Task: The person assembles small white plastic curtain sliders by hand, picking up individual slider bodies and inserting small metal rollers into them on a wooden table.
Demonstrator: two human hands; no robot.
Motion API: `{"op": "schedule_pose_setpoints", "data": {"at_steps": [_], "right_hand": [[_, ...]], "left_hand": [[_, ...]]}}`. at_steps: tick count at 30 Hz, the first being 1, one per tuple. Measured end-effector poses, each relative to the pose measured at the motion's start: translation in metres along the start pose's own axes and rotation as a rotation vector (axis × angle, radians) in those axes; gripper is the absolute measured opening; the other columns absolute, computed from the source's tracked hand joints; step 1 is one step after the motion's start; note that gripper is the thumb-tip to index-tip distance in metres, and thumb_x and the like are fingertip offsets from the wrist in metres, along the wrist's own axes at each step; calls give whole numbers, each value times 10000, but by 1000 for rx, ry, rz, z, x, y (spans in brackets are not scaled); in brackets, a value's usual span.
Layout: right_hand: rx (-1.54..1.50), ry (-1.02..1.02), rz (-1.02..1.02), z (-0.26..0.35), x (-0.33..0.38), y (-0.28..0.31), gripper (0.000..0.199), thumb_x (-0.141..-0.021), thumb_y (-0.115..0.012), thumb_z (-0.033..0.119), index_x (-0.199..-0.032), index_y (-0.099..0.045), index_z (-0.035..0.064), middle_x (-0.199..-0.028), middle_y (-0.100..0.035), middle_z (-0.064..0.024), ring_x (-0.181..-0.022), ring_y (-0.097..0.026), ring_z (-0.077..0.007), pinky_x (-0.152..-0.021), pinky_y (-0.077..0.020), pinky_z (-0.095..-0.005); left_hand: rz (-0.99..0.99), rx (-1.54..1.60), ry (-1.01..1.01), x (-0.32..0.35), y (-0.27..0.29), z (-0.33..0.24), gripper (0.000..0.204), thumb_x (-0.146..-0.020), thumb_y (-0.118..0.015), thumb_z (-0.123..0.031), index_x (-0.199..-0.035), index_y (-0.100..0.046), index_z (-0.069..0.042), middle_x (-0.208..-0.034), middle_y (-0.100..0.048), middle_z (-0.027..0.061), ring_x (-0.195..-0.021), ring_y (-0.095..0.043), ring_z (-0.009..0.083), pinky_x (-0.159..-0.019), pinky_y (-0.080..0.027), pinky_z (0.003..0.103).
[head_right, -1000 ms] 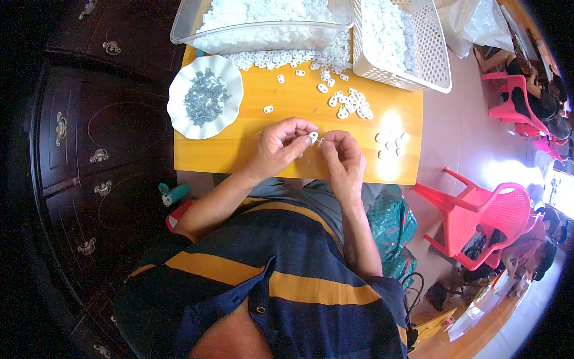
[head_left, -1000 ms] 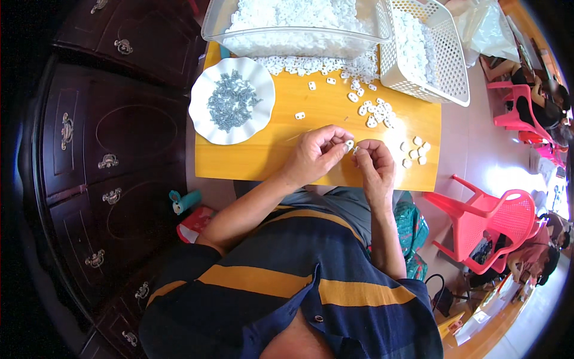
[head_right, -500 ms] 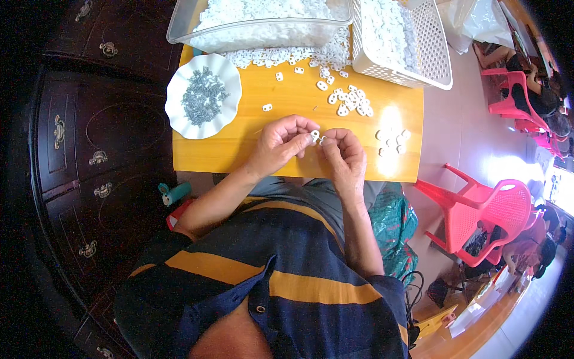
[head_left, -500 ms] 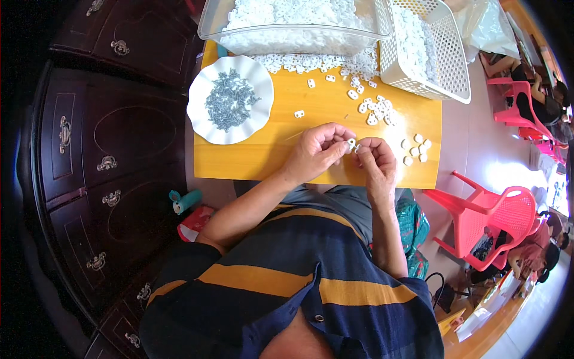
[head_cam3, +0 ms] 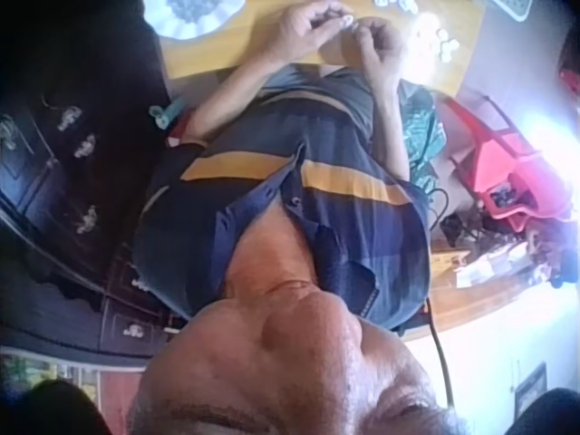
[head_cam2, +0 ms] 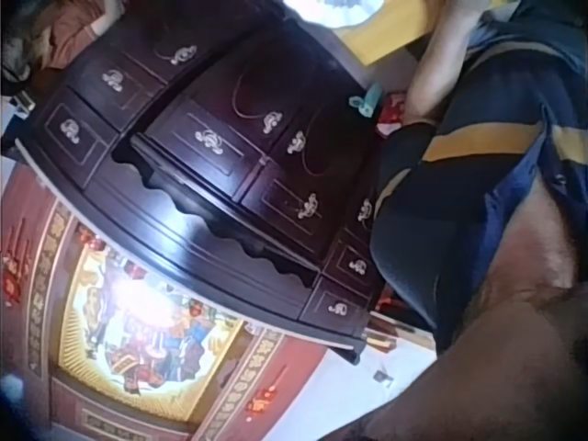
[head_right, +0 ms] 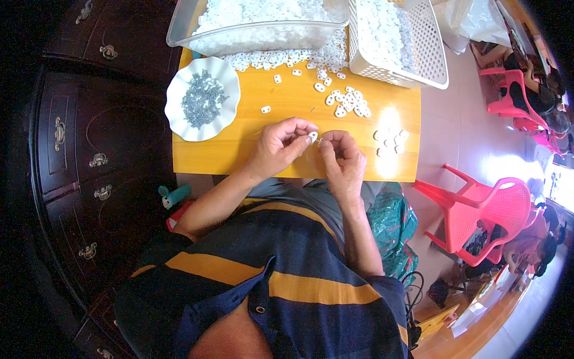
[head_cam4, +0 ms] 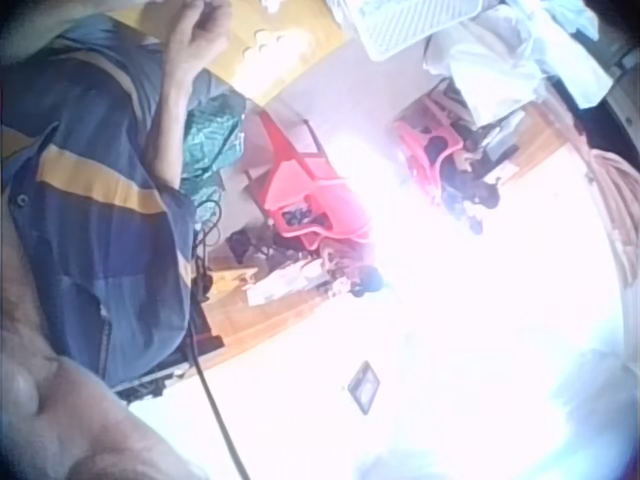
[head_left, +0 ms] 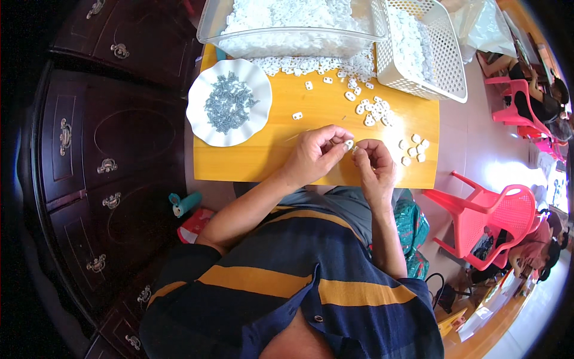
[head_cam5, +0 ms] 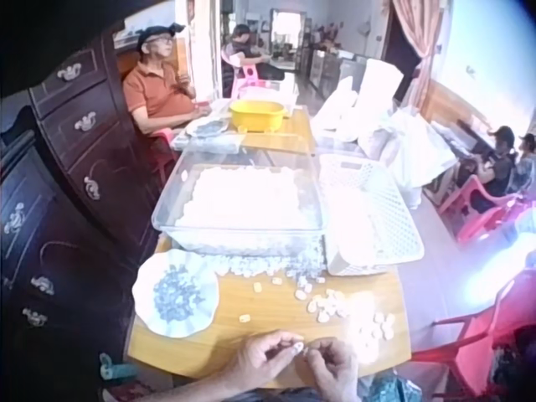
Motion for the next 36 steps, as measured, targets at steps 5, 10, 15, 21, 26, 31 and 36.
{"op": "schedule_pose_setpoints", "data": {"at_steps": [5, 10, 15, 21, 26, 31, 36], "right_hand": [[-10, 8, -25, 1, 1, 1, 100, -940, -644, 84, -986, -655, -4, -800, -701, -44, -731, -644, -75, -674, -508, -237], [-101, -55, -7, -4, 3, 1, 116, -941, -652, 91, -1000, -655, -9, -833, -698, -31, -772, -632, -66, -703, -505, -233], [-140, -59, 16, -4, 4, -2, 108, -943, -649, 76, -1006, -653, -12, -844, -695, -29, -789, -627, -63, -724, -504, -225], [-211, -65, 51, -2, 3, -2, 115, -946, -654, 59, -1032, -650, -17, -862, -698, -27, -805, -628, -65, -734, -509, -225], [-163, -125, 94, -11, 2, 2, 144, -937, -677, 94, -1048, -686, 2, -845, -696, -26, -785, -618, -61, -703, -512, -220], [-55, -75, 130, -17, 3, -16, 132, -941, -670, 93, -1036, -688, 5, -836, -673, 14, -763, -592, -38, -676, -497, -212], [-192, -84, 168, -18, 2, -8, 126, -947, -680, 100, -1011, -679, -8, -823, -675, 7, -708, -570, -19, -594, -458, -197]], "left_hand": [[15, 67, 75, 1, -1, 6, 152, -914, -637, -7, -1060, -667, 21, -853, -711, 51, -675, -635, 55, -611, -511, 227], [-1, -3, -8, 3, -2, -4, 153, -911, -633, -1, -1058, -664, 26, -855, -715, 65, -678, -650, 70, -620, -522, 234], [23, -57, -45, 5, -5, -10, 157, -898, -631, 15, -1052, -658, 35, -866, -724, 103, -688, -684, 107, -621, -539, 256], [10, -87, -66, 1, -6, -7, 138, -904, -627, 8, -1034, -668, 34, -860, -726, 103, -694, -680, 110, -622, -537, 263], [105, -175, -9, -5, -13, -17, 183, -950, -609, -27, -1111, -676, 28, -944, -725, 60, -859, -676, 105, -752, -540, 250], [66, -276, 4, 6, 1, -17, 175, -955, -596, -27, -1093, -687, 29, -967, -718, 75, -849, -668, 111, -739, -530, 251], [116, -385, -87, -2, -13, -37, 167, -942, -607, -16, -1077, -696, 28, -887, -692, 68, -736, -621, 97, -657, -492, 237]]}}
Point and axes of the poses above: each hand's wrist, its own x-axis away from the middle knuckle, its own y-axis out of the back of the hand, z = x × y, the point moved 7 cm from there along -x, towards the middle knuckle
